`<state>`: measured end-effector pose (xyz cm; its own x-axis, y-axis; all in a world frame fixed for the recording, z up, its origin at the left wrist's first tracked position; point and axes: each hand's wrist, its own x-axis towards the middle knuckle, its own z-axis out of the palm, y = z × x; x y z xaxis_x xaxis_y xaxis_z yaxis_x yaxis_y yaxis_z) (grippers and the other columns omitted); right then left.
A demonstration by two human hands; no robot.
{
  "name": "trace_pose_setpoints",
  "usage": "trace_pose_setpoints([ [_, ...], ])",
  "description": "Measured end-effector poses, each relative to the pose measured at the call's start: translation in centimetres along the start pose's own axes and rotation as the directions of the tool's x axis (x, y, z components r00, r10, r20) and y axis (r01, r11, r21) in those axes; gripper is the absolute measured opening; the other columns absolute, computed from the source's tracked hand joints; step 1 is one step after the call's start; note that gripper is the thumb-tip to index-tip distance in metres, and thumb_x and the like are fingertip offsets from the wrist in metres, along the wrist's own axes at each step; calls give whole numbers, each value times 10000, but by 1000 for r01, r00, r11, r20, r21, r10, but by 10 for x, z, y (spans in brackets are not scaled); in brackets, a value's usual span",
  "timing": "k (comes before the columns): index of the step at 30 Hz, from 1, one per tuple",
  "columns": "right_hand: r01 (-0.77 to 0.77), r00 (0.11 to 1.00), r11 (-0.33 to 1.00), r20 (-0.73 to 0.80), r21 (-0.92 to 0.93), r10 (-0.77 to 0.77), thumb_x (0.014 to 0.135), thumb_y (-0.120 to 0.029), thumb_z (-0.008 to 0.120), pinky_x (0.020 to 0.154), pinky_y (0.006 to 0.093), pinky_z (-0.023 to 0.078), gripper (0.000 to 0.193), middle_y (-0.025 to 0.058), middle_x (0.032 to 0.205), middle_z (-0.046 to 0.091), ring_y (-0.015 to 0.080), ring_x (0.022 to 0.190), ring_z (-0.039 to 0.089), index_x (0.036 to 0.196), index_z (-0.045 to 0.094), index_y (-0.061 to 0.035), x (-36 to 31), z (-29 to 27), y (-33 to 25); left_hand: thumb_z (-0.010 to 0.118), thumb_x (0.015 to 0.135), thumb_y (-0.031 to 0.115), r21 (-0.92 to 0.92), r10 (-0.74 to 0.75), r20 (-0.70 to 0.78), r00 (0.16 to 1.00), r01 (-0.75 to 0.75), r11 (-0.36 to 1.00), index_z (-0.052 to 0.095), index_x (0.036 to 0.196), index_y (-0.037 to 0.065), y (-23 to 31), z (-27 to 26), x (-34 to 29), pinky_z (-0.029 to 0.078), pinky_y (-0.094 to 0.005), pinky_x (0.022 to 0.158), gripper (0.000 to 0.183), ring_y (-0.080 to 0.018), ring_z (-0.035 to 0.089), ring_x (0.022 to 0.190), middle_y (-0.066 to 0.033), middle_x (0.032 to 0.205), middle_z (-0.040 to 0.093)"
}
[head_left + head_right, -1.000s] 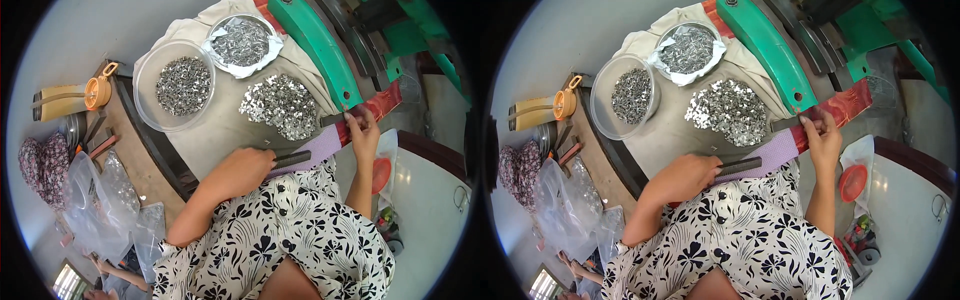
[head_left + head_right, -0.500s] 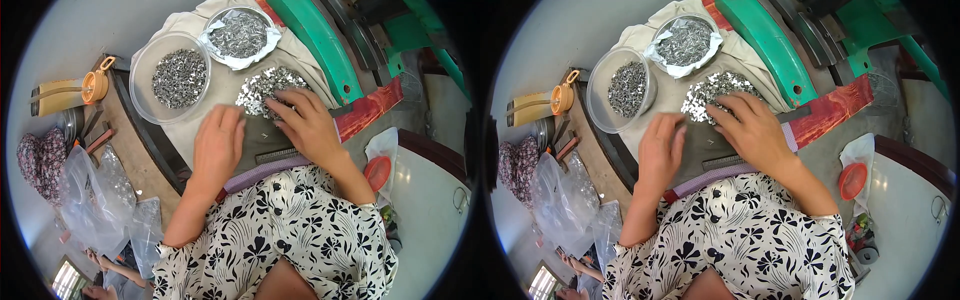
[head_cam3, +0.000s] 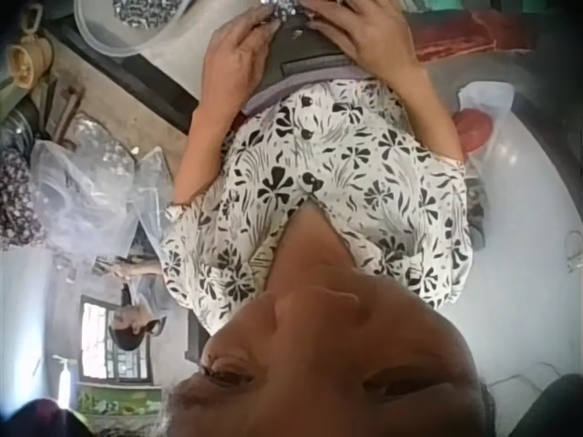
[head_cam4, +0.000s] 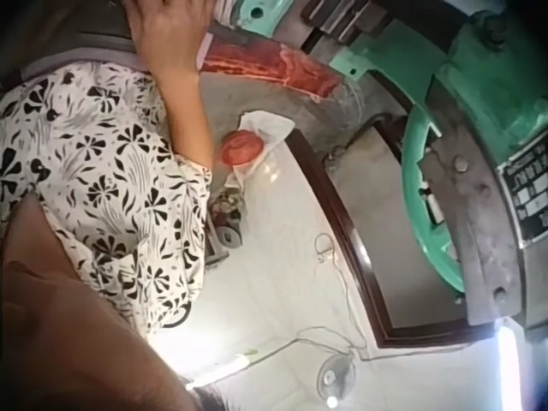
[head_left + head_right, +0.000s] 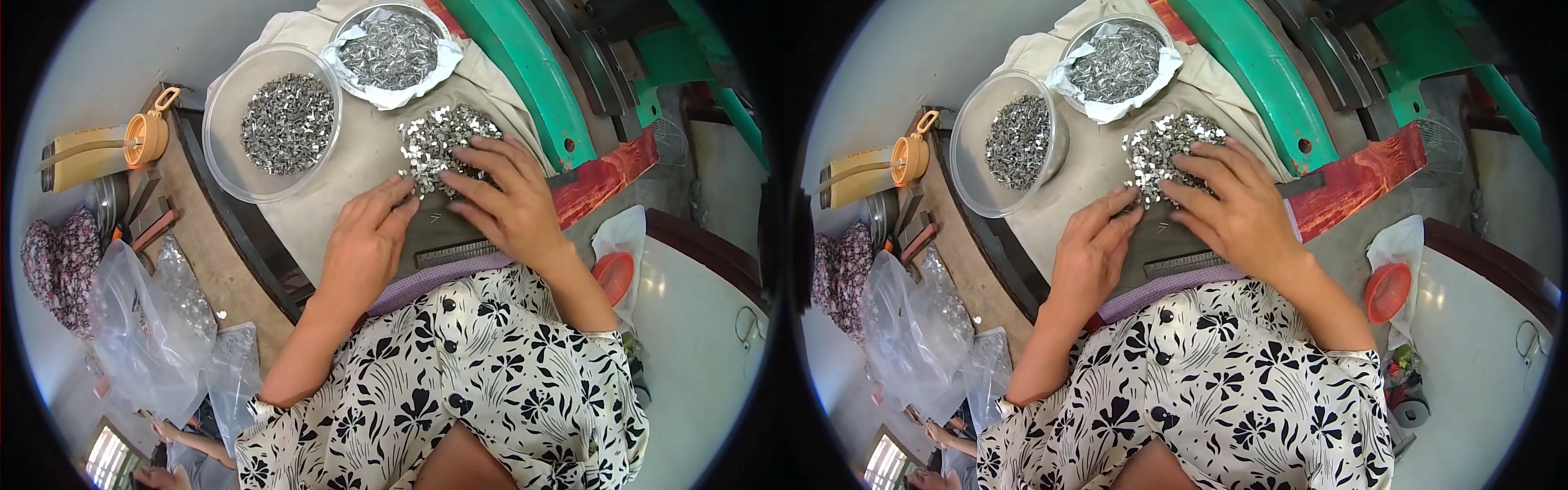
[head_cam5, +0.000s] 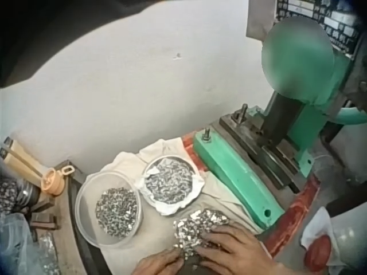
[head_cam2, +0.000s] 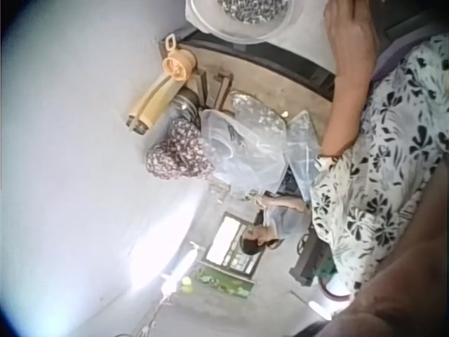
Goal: Assembling metal zipper teeth onto a zipper tape using an alignment tool and a manual press.
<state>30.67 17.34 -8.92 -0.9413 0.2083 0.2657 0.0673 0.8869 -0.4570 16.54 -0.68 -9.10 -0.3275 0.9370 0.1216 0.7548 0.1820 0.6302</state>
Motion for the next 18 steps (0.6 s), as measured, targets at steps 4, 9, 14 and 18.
trace_pose_setpoints([
  [4, 25, 1000, 1000, 18, -4, -25, 742, -198, 766, 1095, 506, 372, 235, 55, 1265, 602, 283, 1253, 516, 969, 728, -152, 7, 4, -6, 646, 766, -78, -186, -189, -95, 977, 169, 968, 691, 1035, 28, 4, 1, -2, 511, -397, 880, 293, -311, 637, 1049, -118, 1199, 639],
  [9, -11, 993, 999, -118, -49, 6, 695, -121, 790, 953, 478, 449, 184, 80, 1155, 631, 348, 1147, 545, 860, 712, -94, 9, -6, 8, 673, 826, -58, -146, -228, -227, 947, 198, 969, 674, 979, 13, 1, -10, -5, 523, -358, 679, 168, -282, 652, 779, -109, 1021, 619],
  [14, 12, 998, 996, -58, 94, -7, 653, -107, 818, 933, 434, 462, 218, 84, 1135, 640, 344, 1151, 538, 850, 725, -89, 5, -6, -5, 691, 839, -48, -141, -315, -162, 935, 294, 945, 676, 971, 12, 0, -9, -5, 511, -297, 661, 146, -200, 634, 819, -87, 1009, 626],
  [18, -39, 998, 994, 51, 103, 34, 654, -127, 821, 954, 440, 440, 203, 59, 1160, 622, 329, 1164, 511, 829, 724, -99, 4, 4, -16, 691, 840, -45, -133, -320, -174, 931, 300, 945, 675, 968, 13, -1, -5, -3, 512, -298, 659, 141, -202, 634, 815, -89, 1005, 624],
])
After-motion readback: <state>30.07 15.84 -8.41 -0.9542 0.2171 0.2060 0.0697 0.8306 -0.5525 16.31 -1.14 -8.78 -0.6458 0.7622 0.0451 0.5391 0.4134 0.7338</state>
